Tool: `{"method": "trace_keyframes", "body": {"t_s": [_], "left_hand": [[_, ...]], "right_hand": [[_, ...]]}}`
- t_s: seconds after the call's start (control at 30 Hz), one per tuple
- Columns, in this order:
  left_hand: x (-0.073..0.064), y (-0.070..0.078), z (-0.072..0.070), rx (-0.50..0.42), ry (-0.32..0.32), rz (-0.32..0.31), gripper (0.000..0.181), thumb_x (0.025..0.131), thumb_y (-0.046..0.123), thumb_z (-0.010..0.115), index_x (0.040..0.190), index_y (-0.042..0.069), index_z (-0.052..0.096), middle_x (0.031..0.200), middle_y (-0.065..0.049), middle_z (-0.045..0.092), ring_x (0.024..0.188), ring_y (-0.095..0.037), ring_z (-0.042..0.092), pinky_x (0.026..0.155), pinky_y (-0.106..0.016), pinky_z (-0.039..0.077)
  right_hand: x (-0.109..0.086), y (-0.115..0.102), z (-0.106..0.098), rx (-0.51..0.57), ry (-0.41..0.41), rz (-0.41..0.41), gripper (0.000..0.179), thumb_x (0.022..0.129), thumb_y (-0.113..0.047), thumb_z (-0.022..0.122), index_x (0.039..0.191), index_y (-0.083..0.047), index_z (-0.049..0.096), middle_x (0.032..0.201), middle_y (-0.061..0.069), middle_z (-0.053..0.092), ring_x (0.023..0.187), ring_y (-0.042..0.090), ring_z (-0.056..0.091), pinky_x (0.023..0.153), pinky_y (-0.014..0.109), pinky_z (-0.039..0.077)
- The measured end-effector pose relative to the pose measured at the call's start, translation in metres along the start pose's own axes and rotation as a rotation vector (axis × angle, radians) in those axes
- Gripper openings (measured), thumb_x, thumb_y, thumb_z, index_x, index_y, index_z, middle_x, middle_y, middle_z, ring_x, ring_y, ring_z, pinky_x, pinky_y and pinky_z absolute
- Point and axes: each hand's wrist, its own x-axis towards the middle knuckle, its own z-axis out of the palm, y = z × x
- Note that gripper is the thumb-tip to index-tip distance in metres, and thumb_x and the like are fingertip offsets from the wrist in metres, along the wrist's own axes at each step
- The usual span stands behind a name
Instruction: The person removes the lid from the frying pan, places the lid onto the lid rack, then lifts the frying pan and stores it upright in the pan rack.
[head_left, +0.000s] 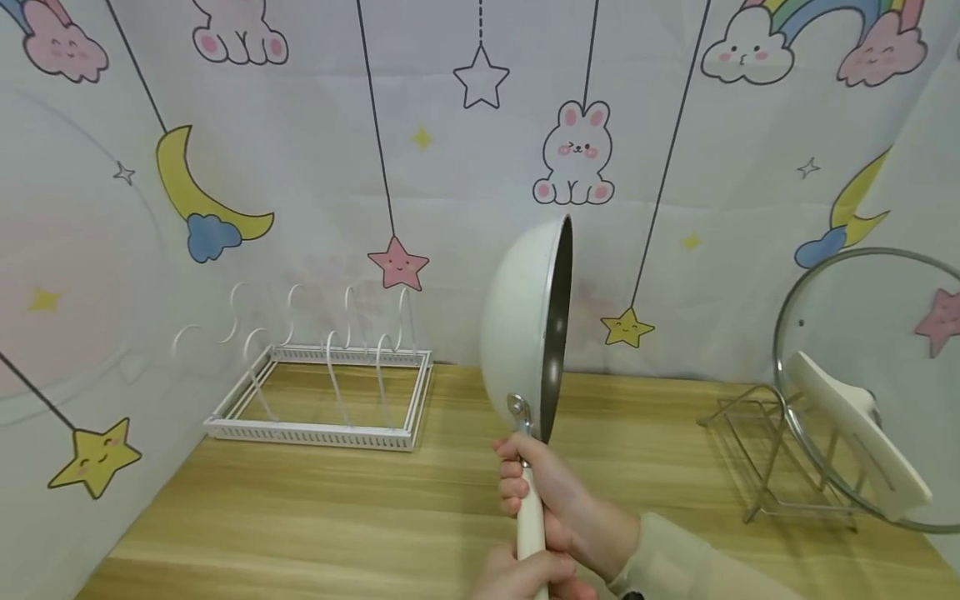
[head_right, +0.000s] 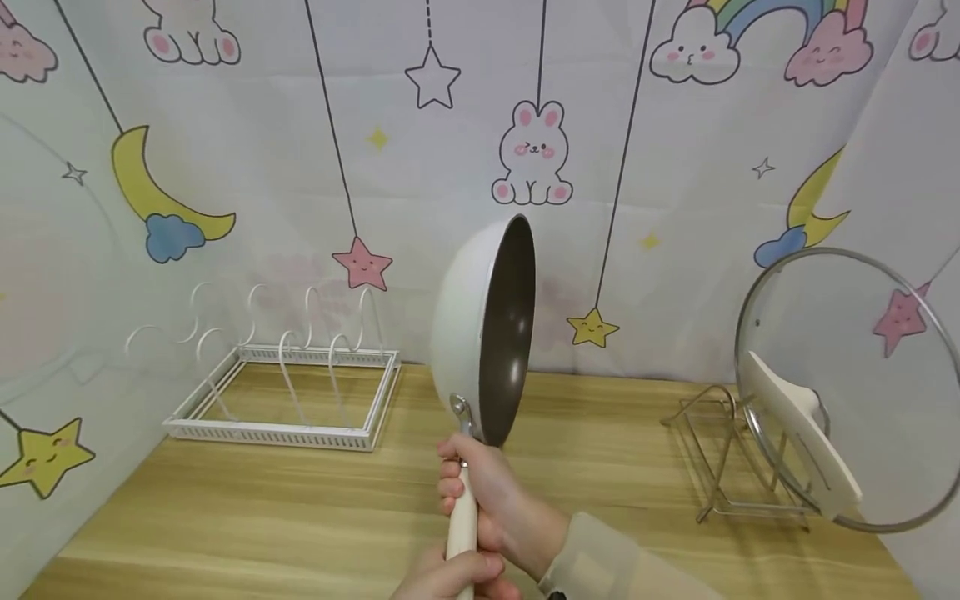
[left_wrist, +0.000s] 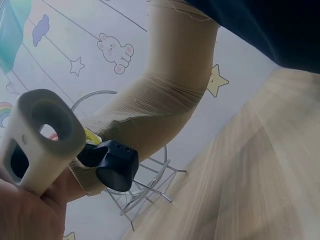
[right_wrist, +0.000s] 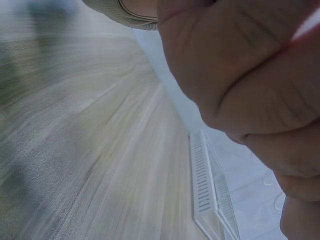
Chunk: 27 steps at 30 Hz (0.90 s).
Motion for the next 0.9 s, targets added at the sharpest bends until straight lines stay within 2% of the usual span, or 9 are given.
{"method": "trace_keyframes", "body": {"t_s": [0.17,0.23,0.47,0.63,0.77,0.9], "left_hand": [[-0.001,0.004,0.0,-0.038,-0.008,0.035,0.024,0.082,0.018,0.061,0.097,-0.002,0.062,0.066,-0.001,0.07,0.06,-0.009,0.066,0.06,-0.021,0.052],[0.0,0.006,-0.001,-0.056,-0.018,0.055,0.027,0.082,0.017,0.061,0.099,-0.004,0.061,0.064,0.001,0.069,0.062,-0.009,0.067,0.062,-0.022,0.053],[-0.001,0.008,-0.004,-0.031,-0.013,0.074,0.023,0.082,0.017,0.062,0.09,-0.004,0.064,0.063,0.003,0.069,0.061,-0.007,0.066,0.06,-0.02,0.052],[-0.002,0.008,-0.007,-0.019,-0.006,0.071,0.021,0.082,0.018,0.062,0.088,-0.002,0.064,0.06,0.005,0.067,0.057,-0.005,0.064,0.057,-0.018,0.051],[-0.004,0.008,-0.011,-0.028,-0.034,0.064,0.02,0.083,0.019,0.061,0.087,-0.001,0.063,0.061,0.006,0.068,0.057,-0.004,0.064,0.057,-0.018,0.051],[-0.006,0.011,-0.016,-0.036,-0.079,0.069,0.023,0.084,0.019,0.06,0.091,-0.002,0.064,0.064,0.005,0.069,0.061,-0.005,0.066,0.061,-0.018,0.053]], "right_hand": [[0.001,-0.005,0.003,0.029,-0.039,0.021,0.012,0.091,-0.023,0.049,0.087,-0.015,0.042,0.057,-0.012,0.035,0.043,-0.003,0.036,0.042,0.011,0.036],[0.002,-0.006,0.004,0.046,-0.052,0.022,0.014,0.091,-0.027,0.049,0.091,-0.014,0.044,0.058,-0.012,0.036,0.044,-0.003,0.037,0.043,0.011,0.037],[0.005,-0.004,0.006,0.038,-0.046,0.026,0.017,0.091,-0.03,0.053,0.093,-0.015,0.046,0.057,-0.012,0.036,0.045,-0.002,0.038,0.044,0.011,0.037],[0.006,-0.001,0.006,-0.013,-0.043,0.009,0.017,0.091,-0.027,0.054,0.096,-0.014,0.044,0.056,-0.013,0.038,0.047,-0.002,0.04,0.048,0.011,0.04],[0.006,0.002,0.006,-0.072,-0.024,-0.018,0.017,0.093,-0.03,0.053,0.099,-0.014,0.049,0.063,-0.012,0.048,0.055,-0.001,0.05,0.055,0.013,0.047],[0.006,0.003,0.008,-0.083,-0.019,-0.037,0.021,0.092,-0.032,0.054,0.103,-0.013,0.053,0.08,-0.007,0.064,0.07,0.002,0.063,0.066,0.017,0.054]]}}
